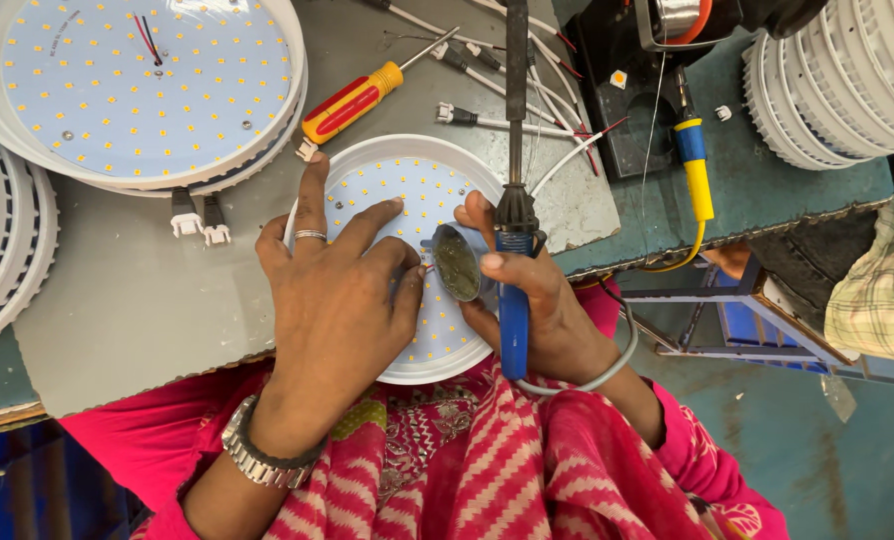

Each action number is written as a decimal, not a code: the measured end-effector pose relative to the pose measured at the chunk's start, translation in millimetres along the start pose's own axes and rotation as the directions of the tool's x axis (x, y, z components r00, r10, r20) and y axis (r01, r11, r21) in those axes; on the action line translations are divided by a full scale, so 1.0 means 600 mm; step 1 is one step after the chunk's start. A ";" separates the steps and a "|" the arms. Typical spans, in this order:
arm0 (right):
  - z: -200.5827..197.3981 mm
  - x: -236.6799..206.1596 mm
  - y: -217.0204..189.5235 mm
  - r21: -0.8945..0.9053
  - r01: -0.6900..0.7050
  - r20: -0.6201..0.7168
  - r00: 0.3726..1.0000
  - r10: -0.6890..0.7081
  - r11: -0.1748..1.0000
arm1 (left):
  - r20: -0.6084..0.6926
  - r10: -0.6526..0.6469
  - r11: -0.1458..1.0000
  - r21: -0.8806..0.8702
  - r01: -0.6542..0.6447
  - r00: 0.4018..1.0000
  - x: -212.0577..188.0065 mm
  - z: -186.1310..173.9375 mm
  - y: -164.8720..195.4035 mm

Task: The person solders wires to LED panels using a soldering iron and solder wire. They apply flux from a small container, position the wires, and solder each connection before stacking the finished panels.

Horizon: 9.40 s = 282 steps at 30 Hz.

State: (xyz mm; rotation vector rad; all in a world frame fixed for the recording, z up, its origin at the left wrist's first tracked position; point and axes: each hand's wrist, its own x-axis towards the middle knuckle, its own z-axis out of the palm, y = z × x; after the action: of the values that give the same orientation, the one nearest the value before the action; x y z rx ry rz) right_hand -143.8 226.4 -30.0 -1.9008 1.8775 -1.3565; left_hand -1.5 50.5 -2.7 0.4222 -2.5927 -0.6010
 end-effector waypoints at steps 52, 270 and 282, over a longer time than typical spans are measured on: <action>0.010 -0.029 -0.007 0.069 -0.020 -0.054 0.998 0.024 0.997 | 0.035 0.012 0.996 0.086 -0.015 0.999 0.001 0.008 0.002; -0.125 -0.022 -0.113 -0.081 -0.118 -0.364 0.928 0.081 0.990 | -0.053 -0.092 0.990 0.107 0.097 0.994 -0.048 -0.026 -0.021; -0.067 0.037 -0.114 -0.132 -0.026 -0.086 0.996 0.015 0.991 | -0.033 -0.110 0.990 0.085 0.113 0.993 -0.042 -0.033 -0.014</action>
State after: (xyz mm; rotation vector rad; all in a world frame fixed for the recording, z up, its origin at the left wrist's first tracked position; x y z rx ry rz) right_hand -125.2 240.6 48.9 -1.9060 2.0708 -1.3579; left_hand 31.2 46.4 0.4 0.6029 -2.5882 -0.5164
